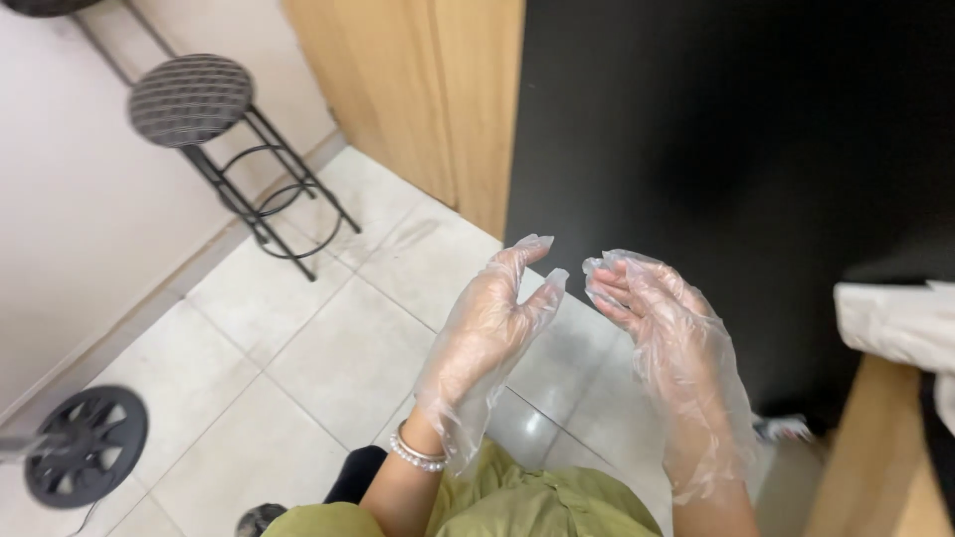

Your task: Moving decorative flower-shaped candles from a display shelf to storage shelves.

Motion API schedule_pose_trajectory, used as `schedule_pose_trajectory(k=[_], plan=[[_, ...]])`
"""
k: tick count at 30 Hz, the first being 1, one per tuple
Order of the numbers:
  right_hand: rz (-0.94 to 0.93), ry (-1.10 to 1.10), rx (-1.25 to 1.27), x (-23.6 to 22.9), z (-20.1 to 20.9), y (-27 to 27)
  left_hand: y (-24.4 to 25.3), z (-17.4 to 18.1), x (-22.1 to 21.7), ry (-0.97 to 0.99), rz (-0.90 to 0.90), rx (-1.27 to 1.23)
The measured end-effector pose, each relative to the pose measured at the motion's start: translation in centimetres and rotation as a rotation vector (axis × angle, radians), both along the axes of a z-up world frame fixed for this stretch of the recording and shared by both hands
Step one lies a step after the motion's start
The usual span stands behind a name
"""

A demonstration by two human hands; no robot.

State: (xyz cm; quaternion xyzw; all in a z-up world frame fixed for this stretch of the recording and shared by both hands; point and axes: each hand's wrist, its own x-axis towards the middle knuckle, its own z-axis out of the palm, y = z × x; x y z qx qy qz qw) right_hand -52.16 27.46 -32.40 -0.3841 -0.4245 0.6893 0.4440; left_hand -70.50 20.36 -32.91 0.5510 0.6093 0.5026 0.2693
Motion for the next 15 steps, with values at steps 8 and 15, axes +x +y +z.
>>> schedule_pose_trajectory(k=[8, 15], plan=[[0.490, 0.028, 0.090, -18.2, -1.6, 4.8, 0.9, -0.8, -14.4, 0.292, 0.505, -0.117], [0.762, -0.034, 0.046, -30.8, -2.3, 6.8, -1.4, -2.6, -23.0, 0.272, 0.861, -0.270]])
